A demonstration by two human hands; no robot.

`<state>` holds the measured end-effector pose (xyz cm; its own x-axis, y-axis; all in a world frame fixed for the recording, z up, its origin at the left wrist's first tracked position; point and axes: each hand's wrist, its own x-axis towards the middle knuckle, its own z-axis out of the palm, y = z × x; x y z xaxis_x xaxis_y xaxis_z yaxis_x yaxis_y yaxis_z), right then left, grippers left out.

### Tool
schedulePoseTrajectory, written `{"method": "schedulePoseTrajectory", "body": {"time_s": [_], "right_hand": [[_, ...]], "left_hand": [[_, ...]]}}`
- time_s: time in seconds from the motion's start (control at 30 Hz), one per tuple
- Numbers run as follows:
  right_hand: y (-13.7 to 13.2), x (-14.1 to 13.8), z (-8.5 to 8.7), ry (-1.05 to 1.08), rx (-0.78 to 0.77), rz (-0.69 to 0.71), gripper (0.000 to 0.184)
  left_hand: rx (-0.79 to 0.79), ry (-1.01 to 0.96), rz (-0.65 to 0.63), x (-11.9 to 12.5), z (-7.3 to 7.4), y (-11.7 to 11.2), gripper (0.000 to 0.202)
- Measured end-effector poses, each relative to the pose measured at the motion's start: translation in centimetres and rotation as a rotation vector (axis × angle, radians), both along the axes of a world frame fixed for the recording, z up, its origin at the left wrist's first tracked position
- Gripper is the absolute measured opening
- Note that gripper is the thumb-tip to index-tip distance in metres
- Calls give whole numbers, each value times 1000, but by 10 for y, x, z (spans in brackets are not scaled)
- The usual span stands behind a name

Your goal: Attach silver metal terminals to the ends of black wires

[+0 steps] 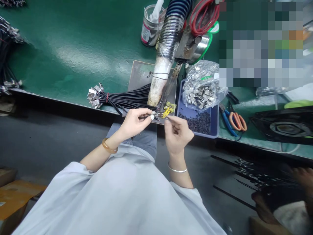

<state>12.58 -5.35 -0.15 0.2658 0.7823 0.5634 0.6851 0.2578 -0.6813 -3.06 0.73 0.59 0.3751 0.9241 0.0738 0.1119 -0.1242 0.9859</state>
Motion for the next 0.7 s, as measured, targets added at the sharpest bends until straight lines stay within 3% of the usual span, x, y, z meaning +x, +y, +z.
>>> {"method": "schedulePoseTrajectory", "body": {"time_s": [0.13,0.33,0.43,0.5,0.53,0.7], "right_hand": [[6,3,5,-170,-107,201,13],[1,11,23,42,-419,408,20],[3,32,32,99,-377,179,19],[12,54,31,6,-315,-60,17],[19,65,29,-72,-333,-111,16],[55,102,10,-232,-524,-110,8]], "left_hand": [[25,34,-97,-6,2,2,19],[78,96,-368,-22,10,9,15],[-23,39,-466,-27,12,14,14],[-85,-9,-485,-28,12,16,17],[-103,-29,-484,-27,11,17,18],[-95,-71,-439,-19,10,19,21]]}}
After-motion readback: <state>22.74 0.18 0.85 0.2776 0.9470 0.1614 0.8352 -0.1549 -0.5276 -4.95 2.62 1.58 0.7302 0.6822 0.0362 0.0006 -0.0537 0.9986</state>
